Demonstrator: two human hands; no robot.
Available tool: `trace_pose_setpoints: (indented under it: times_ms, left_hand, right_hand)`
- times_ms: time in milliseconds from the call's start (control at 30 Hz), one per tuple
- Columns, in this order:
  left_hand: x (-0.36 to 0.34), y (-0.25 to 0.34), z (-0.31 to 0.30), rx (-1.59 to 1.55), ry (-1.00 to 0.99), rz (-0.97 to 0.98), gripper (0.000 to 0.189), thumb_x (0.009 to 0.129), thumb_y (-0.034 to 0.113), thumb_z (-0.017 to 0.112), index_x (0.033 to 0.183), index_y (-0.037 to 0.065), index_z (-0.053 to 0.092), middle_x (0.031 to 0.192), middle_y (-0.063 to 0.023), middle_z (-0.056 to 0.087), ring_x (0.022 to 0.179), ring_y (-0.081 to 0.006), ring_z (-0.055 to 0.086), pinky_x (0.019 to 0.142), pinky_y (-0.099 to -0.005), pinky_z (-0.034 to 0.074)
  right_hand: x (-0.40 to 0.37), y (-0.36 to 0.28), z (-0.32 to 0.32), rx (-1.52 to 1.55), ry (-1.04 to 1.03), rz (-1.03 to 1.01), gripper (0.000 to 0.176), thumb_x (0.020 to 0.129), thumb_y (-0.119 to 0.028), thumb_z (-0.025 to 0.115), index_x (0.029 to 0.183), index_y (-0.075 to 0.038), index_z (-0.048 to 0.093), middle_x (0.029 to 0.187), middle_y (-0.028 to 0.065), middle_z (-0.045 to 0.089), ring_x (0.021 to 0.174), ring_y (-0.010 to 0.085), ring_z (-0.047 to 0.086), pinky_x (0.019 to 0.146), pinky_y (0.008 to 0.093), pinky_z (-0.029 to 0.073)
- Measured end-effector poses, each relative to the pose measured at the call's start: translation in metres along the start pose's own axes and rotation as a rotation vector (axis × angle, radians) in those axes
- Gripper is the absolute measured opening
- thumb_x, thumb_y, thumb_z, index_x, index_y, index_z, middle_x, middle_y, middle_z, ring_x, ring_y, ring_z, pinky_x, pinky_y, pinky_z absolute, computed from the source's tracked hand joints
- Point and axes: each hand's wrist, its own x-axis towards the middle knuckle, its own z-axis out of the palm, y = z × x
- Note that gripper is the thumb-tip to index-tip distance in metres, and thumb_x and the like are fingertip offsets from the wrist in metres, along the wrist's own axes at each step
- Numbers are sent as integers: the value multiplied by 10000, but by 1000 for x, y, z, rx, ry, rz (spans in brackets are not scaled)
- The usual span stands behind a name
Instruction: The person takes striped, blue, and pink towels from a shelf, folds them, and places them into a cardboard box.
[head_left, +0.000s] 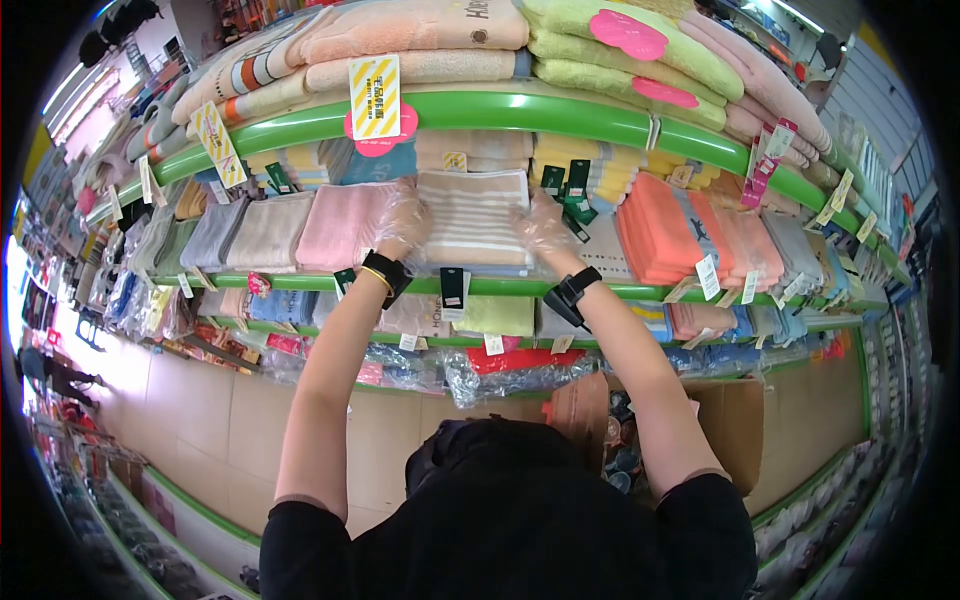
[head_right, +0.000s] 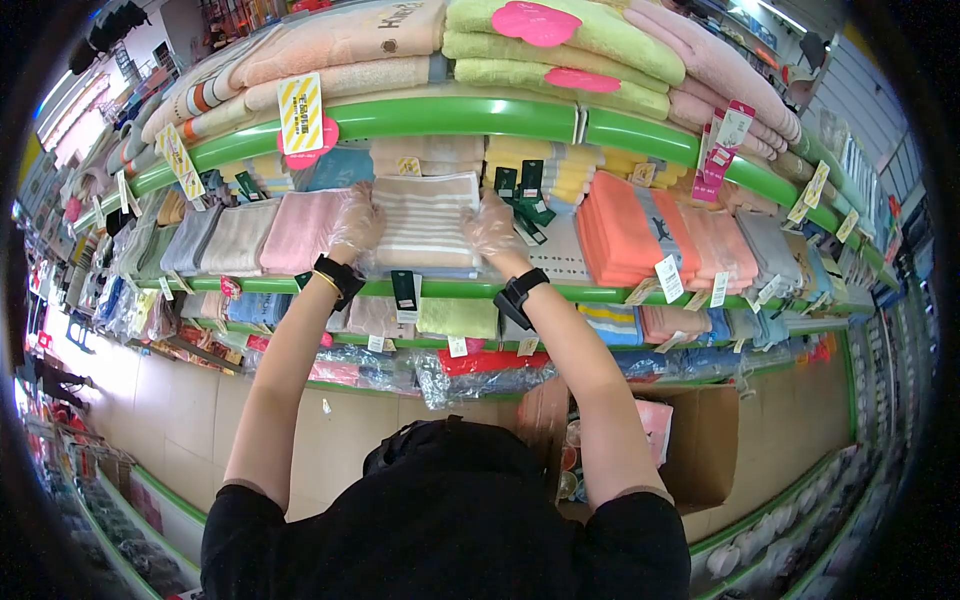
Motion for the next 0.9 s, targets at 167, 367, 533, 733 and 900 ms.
trace_pose_setpoints:
  times_ms: [167,367,533,733,900]
  left_hand:
    - [-1,-7,12,-21,39,6,488,813,92,508,1242,-95,370,1202,-334,495,1129,-436,499,958,-437,414]
    - [-3,10,13,108,10,-50,550,841,137,473,1316,-95,319,1228,-350,475,1130,-420,514,949,-460,422]
    - [-4,9,27,847,612,372,397,838,118,464,1200,-41,501,1058,-231,595,784,-358,630,691,-445,513]
    - [15,-34,48,769,153,534,228,833,146,490,987,36,617,900,-139,632,747,-294,623,626,-407,500]
    - [5,-10,22,540,175,545,236,869,169,471,997,33,615,800,-123,635,685,-287,621,617,-411,506]
  right_hand:
    - [-7,-4,1,2,74,-5,454,723,-224,705,1080,-7,527,1082,277,585,967,444,582,771,463,503]
    - [-4,-4,-3,-251,205,-465,412,758,-248,676,1122,-93,559,1339,201,448,1172,412,483,936,502,427]
    - [-23,-18,5,-478,-375,-371,636,870,-594,407,1367,-199,446,1509,103,274,1412,320,175,1047,696,136]
    - [-21,4,25,-392,-241,-482,538,918,-475,416,1337,-143,476,1419,138,408,1349,336,302,1084,584,217]
    - [-69,-4,-42,-262,-122,-570,376,947,-342,467,1237,-123,561,1354,110,484,1260,283,433,1016,431,362]
